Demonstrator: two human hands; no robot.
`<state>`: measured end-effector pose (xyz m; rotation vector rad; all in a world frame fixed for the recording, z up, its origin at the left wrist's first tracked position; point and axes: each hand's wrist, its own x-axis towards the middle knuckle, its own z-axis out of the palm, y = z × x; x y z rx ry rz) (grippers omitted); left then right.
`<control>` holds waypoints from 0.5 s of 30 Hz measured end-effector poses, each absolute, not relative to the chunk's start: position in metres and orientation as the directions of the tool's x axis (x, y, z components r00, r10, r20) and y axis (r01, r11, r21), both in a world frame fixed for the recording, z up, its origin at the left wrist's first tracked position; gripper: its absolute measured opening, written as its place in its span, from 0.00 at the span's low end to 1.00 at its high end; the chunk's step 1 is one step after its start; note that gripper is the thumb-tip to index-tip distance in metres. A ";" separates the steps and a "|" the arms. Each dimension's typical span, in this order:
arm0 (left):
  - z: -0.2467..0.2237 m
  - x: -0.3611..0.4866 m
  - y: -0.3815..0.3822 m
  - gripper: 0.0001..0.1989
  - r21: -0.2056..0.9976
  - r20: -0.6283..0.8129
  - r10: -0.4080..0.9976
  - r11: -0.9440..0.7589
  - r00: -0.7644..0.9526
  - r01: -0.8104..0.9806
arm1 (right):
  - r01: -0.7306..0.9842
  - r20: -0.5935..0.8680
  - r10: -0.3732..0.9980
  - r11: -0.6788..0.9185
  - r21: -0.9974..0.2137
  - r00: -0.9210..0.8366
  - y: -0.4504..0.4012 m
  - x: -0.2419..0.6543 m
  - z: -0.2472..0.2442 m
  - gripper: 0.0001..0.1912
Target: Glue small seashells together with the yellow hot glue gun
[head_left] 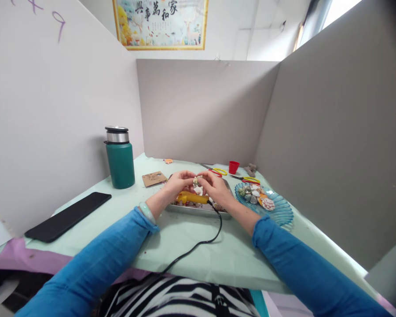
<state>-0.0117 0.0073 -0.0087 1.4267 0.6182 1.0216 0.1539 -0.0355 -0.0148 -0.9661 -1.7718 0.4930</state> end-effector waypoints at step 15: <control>-0.010 -0.013 0.010 0.16 0.965 0.235 0.854 -0.149 0.464 -0.215 | 0.388 0.599 0.788 0.602 -0.698 -0.146 -0.038 0.153 -0.012 0.13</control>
